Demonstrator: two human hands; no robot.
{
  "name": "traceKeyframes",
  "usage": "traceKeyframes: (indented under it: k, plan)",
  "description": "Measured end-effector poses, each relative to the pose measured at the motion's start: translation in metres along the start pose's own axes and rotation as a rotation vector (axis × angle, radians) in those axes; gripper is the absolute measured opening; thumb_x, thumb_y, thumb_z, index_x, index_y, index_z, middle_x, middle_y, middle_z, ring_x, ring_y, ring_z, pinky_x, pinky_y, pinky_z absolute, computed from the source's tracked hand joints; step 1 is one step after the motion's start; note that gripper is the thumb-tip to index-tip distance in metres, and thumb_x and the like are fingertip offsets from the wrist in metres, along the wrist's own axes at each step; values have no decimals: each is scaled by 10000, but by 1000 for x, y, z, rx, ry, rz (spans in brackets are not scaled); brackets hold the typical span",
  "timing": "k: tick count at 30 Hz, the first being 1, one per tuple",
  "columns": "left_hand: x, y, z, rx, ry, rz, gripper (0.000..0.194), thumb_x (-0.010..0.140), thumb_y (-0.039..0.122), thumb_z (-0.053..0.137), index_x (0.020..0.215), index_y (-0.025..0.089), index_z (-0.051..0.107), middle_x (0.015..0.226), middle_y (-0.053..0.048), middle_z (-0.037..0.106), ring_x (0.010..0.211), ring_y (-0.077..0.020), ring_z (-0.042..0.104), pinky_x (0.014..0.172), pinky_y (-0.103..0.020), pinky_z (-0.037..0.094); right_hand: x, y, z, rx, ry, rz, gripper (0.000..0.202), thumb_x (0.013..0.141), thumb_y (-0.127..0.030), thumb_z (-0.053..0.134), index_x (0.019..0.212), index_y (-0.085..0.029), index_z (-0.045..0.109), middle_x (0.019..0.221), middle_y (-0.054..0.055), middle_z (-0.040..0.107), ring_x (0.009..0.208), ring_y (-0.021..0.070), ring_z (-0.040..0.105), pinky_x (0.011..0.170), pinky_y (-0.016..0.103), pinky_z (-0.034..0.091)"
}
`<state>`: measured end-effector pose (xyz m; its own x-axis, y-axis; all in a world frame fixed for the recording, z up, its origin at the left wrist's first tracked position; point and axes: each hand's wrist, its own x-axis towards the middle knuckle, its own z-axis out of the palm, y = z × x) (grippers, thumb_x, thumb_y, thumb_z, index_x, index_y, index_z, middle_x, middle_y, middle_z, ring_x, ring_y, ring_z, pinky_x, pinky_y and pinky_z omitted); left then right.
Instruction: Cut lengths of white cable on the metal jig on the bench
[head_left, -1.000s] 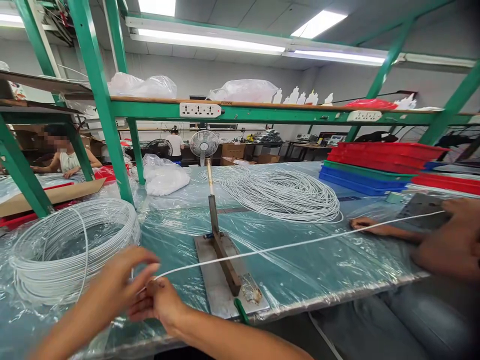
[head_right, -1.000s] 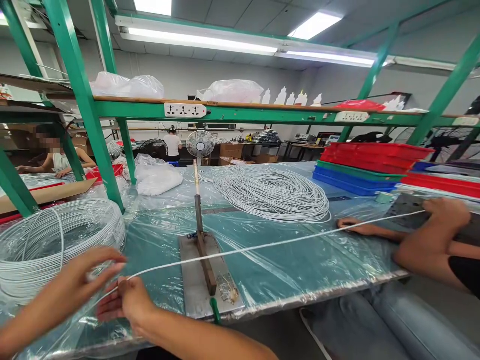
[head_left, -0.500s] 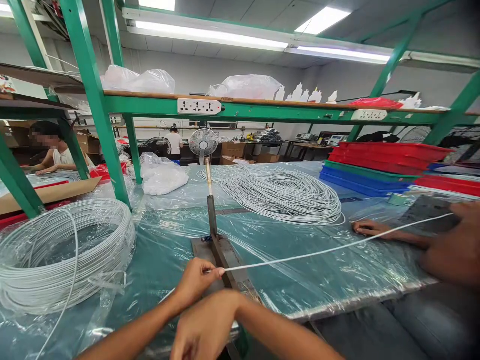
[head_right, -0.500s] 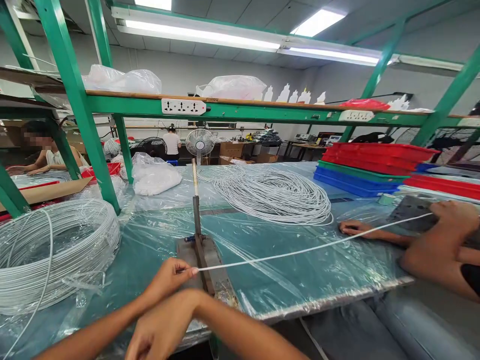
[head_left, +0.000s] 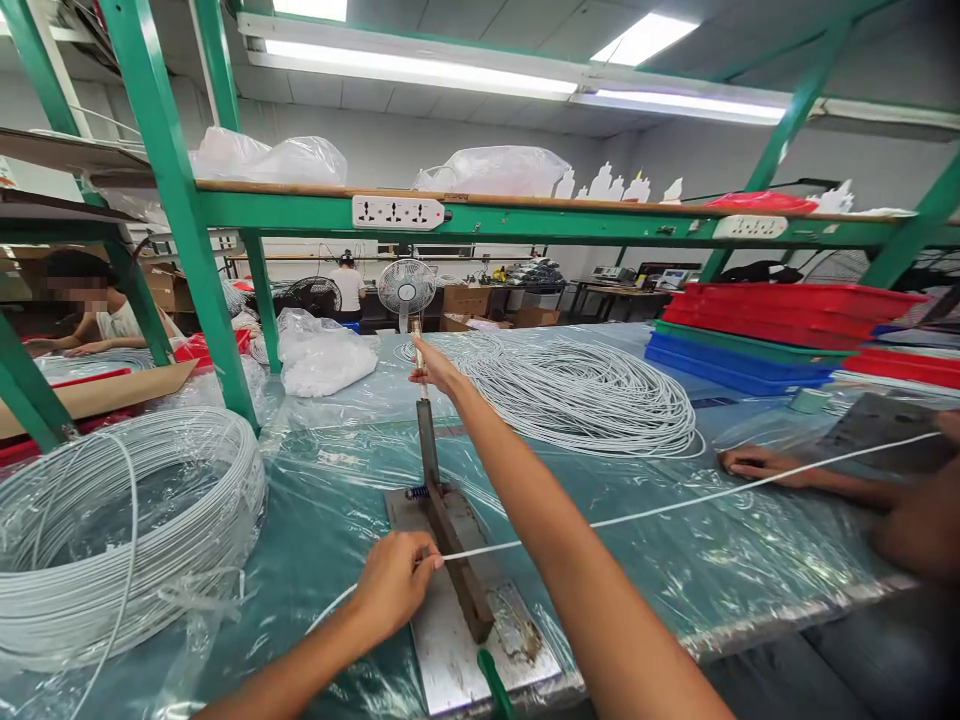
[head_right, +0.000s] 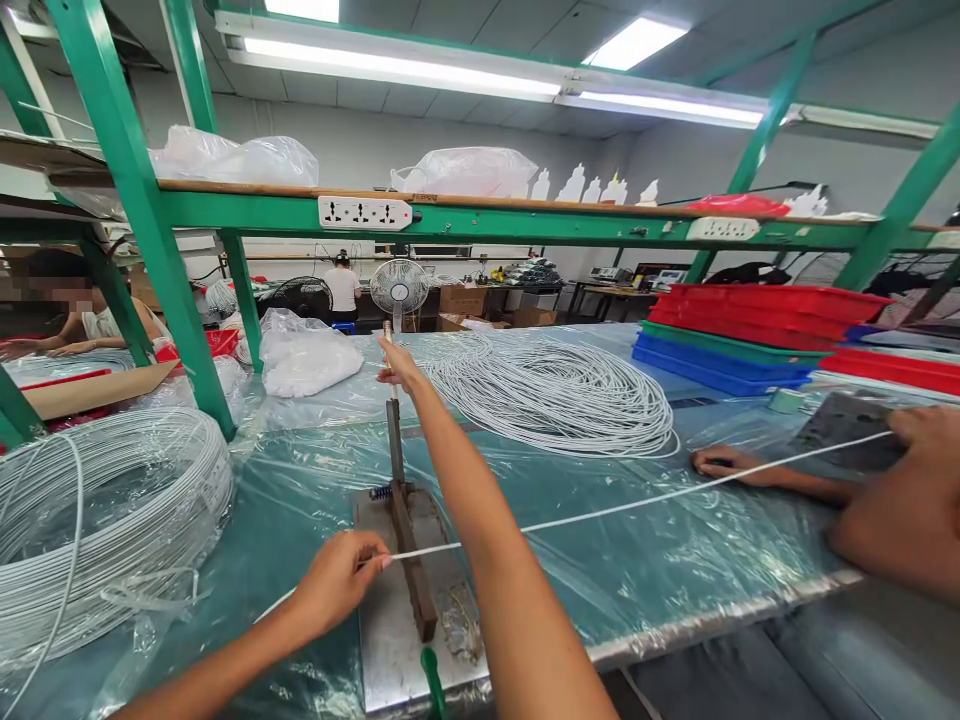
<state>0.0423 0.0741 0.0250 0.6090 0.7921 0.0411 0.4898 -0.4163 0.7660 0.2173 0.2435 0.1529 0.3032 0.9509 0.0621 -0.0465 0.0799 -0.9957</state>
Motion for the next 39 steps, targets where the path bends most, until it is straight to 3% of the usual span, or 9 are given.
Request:
traceKeyframes:
  k: [4, 9, 15, 20, 22, 25, 28, 34, 39]
  plan:
    - [15, -9, 5, -276, -96, -105, 109, 708, 159, 477, 606, 151, 518, 538, 19, 474, 537, -121, 432, 537, -228, 267, -1, -4, 2, 37, 1, 41, 401, 864, -519, 442, 1002, -145, 479, 721, -17, 465, 430, 44, 366, 507, 253, 456]
    - [25, -16, 9, -392, -140, -132, 114, 673, 226, 508, 589, 161, 466, 486, 57, 382, 468, -83, 320, 481, -220, 213, -33, -25, -19, 125, -68, 44, 448, 893, -571, 267, 965, -179, 473, 777, 25, 519, 547, 113, 538, 543, 268, 468]
    - [27, -24, 21, -422, -30, -89, 424, 615, 529, 592, 511, 185, 367, 454, 78, 272, 458, -64, 236, 468, -225, 157, -119, -51, -52, 318, -150, 80, 462, 880, -582, 289, 856, -181, 517, 752, 27, 566, 542, 133, 572, 504, 255, 464]
    - [35, -36, 35, -364, 60, -123, 452, 592, 543, 622, 487, 176, 380, 444, 70, 292, 452, -66, 281, 466, -215, 169, -206, -41, -74, 186, -151, 170, 331, 793, -424, 561, 631, -136, 536, 690, 37, 581, 445, 96, 528, 425, 215, 444]
    - [37, -38, 38, -345, 75, -136, 432, 596, 509, 634, 482, 174, 387, 437, 69, 302, 447, -67, 292, 464, -211, 175, -234, -30, -81, 102, -151, 165, 218, 708, -321, 673, 745, -112, 625, 766, 70, 619, 465, 88, 535, 426, 197, 444]
    - [38, -39, 39, -314, 101, -149, 395, 601, 452, 644, 477, 172, 394, 434, 68, 325, 441, -67, 299, 461, -207, 182, -266, -15, -89, 44, -117, 226, 458, 611, -240, 750, 1043, -153, 627, 1018, 120, 626, 509, 107, 575, 452, 224, 478]
    - [37, -38, 38, -280, 123, -156, 369, 610, 426, 642, 479, 169, 410, 434, 68, 343, 440, -69, 311, 463, -204, 188, -287, -6, -89, 37, -47, 309, 617, 546, -204, 770, 1131, -215, 574, 1189, 112, 556, 527, 130, 603, 477, 275, 515]
    - [35, -34, 36, -221, 143, -162, 349, 614, 404, 646, 484, 170, 421, 435, 67, 365, 445, -77, 335, 469, -205, 192, -311, 11, -78, 10, -5, 472, 596, 606, -187, 638, 1182, -209, 485, 639, -10, 598, 382, 105, 504, 392, 245, 482]
    - [35, -31, 36, -204, 153, -167, 328, 621, 381, 639, 485, 172, 426, 434, 65, 360, 448, -81, 337, 472, -210, 177, -314, 33, -71, -181, -89, 507, 129, 699, -277, 571, 771, -200, 495, 540, -47, 507, 269, 23, 260, 232, 135, 224]
